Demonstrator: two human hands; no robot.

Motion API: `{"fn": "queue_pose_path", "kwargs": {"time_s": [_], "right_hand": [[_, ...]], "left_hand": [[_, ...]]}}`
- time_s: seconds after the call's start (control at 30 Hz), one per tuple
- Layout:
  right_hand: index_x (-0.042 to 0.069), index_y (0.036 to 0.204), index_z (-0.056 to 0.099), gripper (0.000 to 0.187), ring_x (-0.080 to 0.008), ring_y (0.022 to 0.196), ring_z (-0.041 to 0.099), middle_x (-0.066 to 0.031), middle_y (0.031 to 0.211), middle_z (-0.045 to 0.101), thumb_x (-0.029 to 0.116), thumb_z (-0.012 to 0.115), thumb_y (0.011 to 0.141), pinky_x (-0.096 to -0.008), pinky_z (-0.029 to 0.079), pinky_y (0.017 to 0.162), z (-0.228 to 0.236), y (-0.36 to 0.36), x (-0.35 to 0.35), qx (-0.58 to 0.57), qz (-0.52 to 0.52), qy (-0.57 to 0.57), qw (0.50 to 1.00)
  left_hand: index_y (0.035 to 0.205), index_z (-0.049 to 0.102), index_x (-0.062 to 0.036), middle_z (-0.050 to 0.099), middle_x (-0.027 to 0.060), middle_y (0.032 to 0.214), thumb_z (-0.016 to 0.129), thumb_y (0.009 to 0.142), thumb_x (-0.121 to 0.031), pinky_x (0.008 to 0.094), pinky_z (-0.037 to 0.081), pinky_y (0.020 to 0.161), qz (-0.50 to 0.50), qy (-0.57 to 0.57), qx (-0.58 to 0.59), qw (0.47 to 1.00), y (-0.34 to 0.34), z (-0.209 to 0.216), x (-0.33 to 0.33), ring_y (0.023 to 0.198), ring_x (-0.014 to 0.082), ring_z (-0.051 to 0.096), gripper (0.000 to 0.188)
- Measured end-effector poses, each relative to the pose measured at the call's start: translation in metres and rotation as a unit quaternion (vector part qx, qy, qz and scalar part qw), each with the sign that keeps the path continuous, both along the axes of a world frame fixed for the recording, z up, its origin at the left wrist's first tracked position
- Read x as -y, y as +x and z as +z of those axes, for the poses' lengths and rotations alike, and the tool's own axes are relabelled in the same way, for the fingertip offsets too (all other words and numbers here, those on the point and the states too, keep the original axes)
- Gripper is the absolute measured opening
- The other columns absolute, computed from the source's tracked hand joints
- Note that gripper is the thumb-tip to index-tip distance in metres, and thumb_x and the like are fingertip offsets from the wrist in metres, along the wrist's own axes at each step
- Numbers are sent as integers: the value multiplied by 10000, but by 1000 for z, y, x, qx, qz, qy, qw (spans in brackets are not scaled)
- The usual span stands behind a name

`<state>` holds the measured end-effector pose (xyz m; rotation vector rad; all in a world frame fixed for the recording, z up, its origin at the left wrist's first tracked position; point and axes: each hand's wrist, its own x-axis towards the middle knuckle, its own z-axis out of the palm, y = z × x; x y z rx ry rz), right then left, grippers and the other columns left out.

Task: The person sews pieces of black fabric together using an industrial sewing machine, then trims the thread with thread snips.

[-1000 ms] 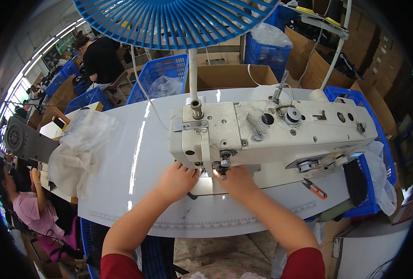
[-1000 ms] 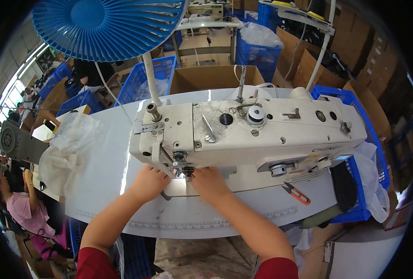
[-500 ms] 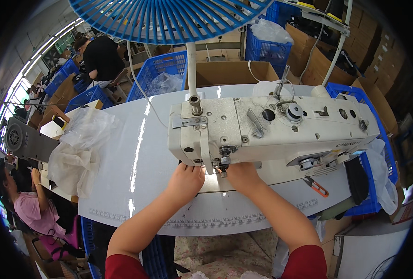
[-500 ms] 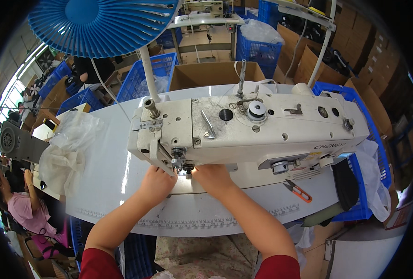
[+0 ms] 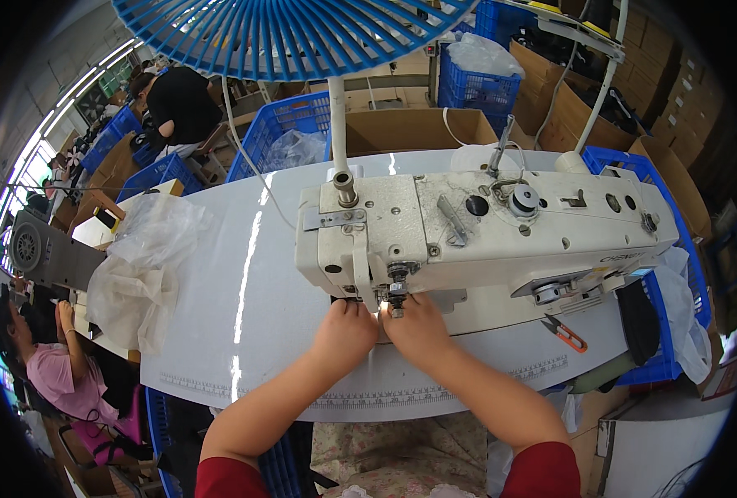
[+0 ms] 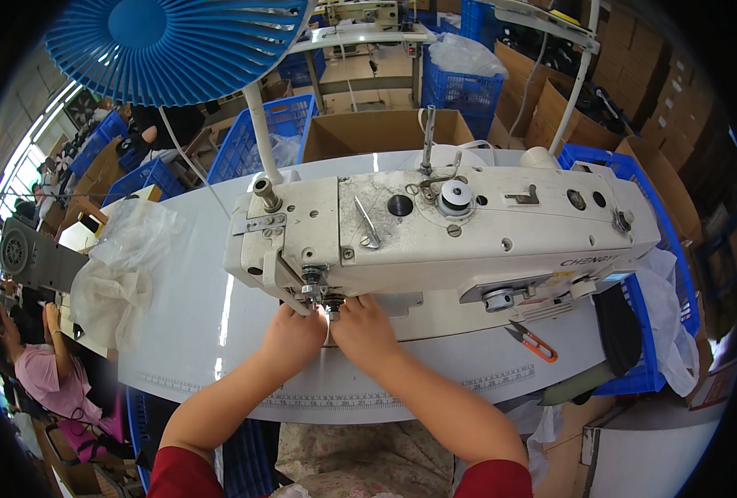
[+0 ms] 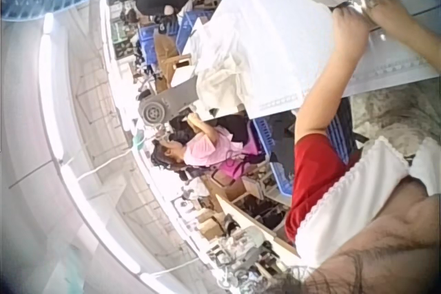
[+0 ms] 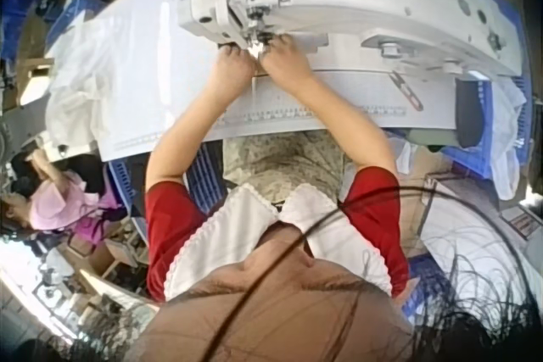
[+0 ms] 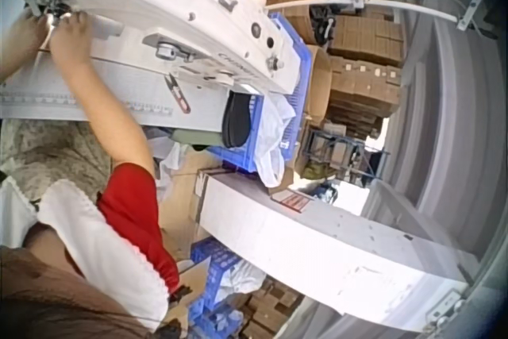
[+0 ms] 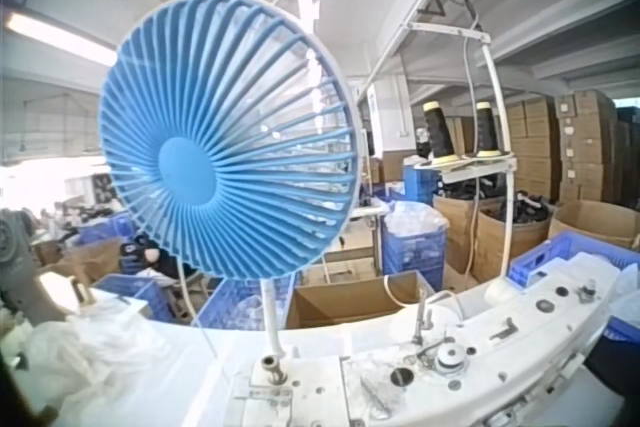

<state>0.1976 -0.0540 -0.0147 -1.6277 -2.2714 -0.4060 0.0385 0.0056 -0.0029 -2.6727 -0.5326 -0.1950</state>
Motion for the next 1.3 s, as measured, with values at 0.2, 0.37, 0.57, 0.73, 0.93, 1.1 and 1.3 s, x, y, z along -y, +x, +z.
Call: {"fn": "queue_pose_path", "kwargs": {"time_s": [0.2, 0.37, 0.57, 0.73, 0.93, 1.1, 1.3], "right_hand": [[54, 701, 610, 43, -243, 827, 578, -62, 785, 593, 97, 611, 694, -411, 453, 822, -5, -9, -4, -16, -24, 68, 997], [45, 724, 622, 63, -249, 845, 583, -70, 830, 612, 87, 609, 679, -425, 446, 835, 1, -11, -1, -37, -27, 57, 997], [56, 811, 655, 137, -250, 912, 598, -82, 925, 638, 102, 619, 687, -438, 437, 879, 11, 3, 4, -44, -31, -28, 998], [35, 743, 670, 97, -267, 1005, 584, -86, 782, 639, 108, 625, 699, -387, 476, 843, 7, 34, -3, -46, -10, -64, 997], [6, 869, 656, 146, -255, 851, 618, -94, 840, 627, 86, 611, 755, -392, 512, 723, 16, 13, 4, 15, 56, -68, 996], [17, 788, 647, 108, -249, 782, 609, -72, 778, 603, 77, 625, 701, -357, 515, 672, 14, 6, 2, 19, 50, -20, 998], [0, 755, 659, 85, -257, 811, 600, -117, 788, 604, 58, 617, 708, -385, 521, 657, 5, -10, 2, -44, -9, -21, 999]], "left_hand": [[654, 605, -66, 577, 64, 710, 623, 621, -141, 371, 469, 752, 24, -11, 51, 998, 7, -7, 1, 818, 251, 607, 84], [703, 637, -61, 625, 93, 805, 638, 646, -156, 378, 469, 772, 56, -37, 24, 997, 5, -7, 1, 863, 256, 616, 111], [751, 648, -44, 635, 67, 840, 616, 682, -107, 412, 458, 876, 49, 2, 70, 996, -6, 1, 1, 899, 241, 614, 98], [791, 654, -38, 631, 42, 847, 620, 678, -86, 346, 420, 894, 38, 2, 97, 995, -19, 30, 3, 940, 195, 581, 127], [770, 644, -68, 570, 11, 761, 610, 682, -111, 307, 393, 714, 16, -63, 45, 997, -15, 19, 12, 833, 177, 528, 104], [706, 608, -93, 563, 1, 748, 608, 672, -117, 307, 385, 671, 10, -49, 47, 998, -11, 17, 13, 807, 172, 515, 42], [763, 624, -79, 588, 9, 807, 609, 694, -134, 326, 419, 742, 44, -91, -4, 995, -4, 11, 10, 882, 199, 537, 89]]}}
